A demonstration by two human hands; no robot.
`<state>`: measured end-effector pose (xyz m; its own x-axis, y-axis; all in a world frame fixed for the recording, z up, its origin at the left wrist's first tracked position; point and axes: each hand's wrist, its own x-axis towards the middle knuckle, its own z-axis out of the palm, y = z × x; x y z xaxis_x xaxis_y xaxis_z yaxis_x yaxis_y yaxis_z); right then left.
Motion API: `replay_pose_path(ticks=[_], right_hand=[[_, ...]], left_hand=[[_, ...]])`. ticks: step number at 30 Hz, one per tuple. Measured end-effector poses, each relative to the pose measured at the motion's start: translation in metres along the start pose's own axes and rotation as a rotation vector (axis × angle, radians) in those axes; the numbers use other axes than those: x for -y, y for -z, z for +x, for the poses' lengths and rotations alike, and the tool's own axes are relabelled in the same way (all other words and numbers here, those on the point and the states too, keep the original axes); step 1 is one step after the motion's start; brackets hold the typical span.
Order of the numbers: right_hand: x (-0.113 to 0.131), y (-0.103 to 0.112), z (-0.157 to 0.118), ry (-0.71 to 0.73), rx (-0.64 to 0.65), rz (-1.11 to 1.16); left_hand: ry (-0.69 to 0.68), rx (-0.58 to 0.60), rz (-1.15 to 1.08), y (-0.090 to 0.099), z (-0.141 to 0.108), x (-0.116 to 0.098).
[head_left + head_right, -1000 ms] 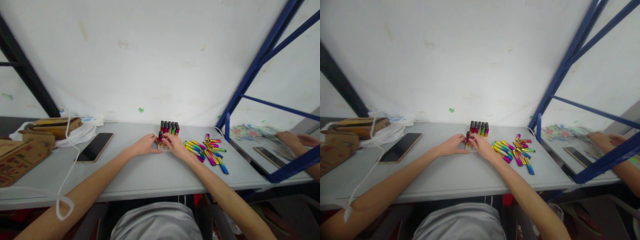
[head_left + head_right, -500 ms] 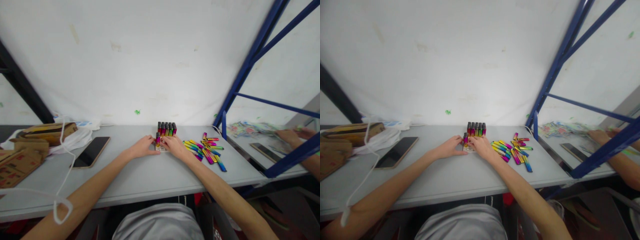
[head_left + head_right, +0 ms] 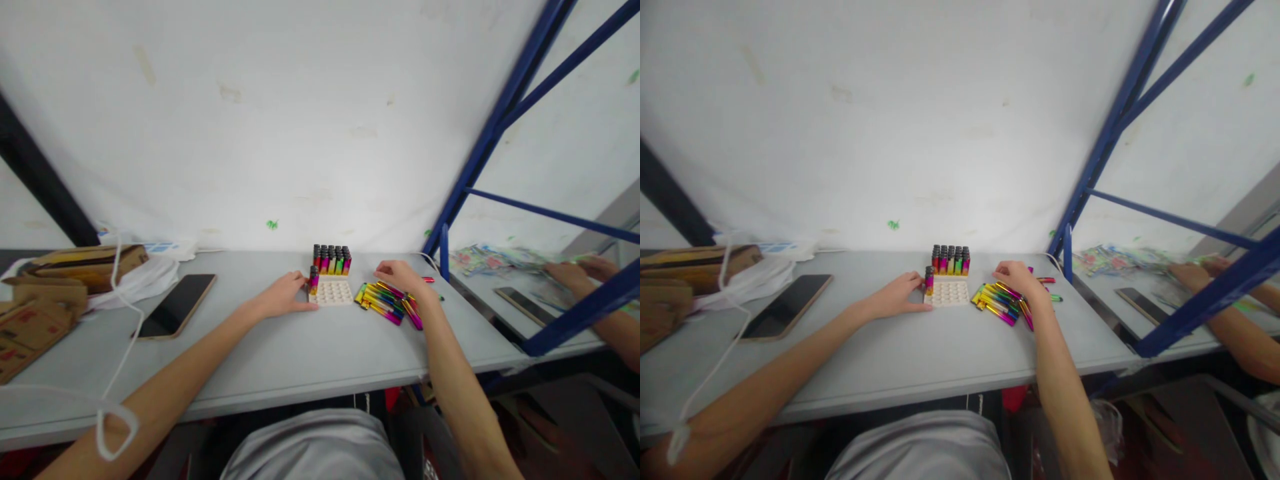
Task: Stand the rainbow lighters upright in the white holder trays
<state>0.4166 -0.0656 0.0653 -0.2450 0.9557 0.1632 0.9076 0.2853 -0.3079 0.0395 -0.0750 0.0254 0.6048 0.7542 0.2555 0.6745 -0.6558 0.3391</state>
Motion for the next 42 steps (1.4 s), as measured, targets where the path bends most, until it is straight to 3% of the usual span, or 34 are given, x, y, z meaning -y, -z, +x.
replay_pose_path(ticks=[5,13,26,35,42], right_hand=[[-0.006,0.003,-0.006,0.010,0.192,0.176],[0.002,0.006,-0.008,0.018,0.300,0.139],[0.019,-0.005,-0.002,0.103,0.075,0.076],[0.028,-0.011,0.001,0.132,-0.263,0.132],[0.047,-0.035,0.011,0.089,-0.313,0.206]], left_hand=[[0.001,0.001,0.009,0.000,0.000,-0.001],[0.002,0.003,0.019,0.000,0.000,-0.002],[0.003,0.002,0.019,0.001,0.000,-0.001],[0.009,0.006,0.010,0.002,0.000,-0.002],[0.010,-0.004,0.008,0.000,0.000,-0.001]])
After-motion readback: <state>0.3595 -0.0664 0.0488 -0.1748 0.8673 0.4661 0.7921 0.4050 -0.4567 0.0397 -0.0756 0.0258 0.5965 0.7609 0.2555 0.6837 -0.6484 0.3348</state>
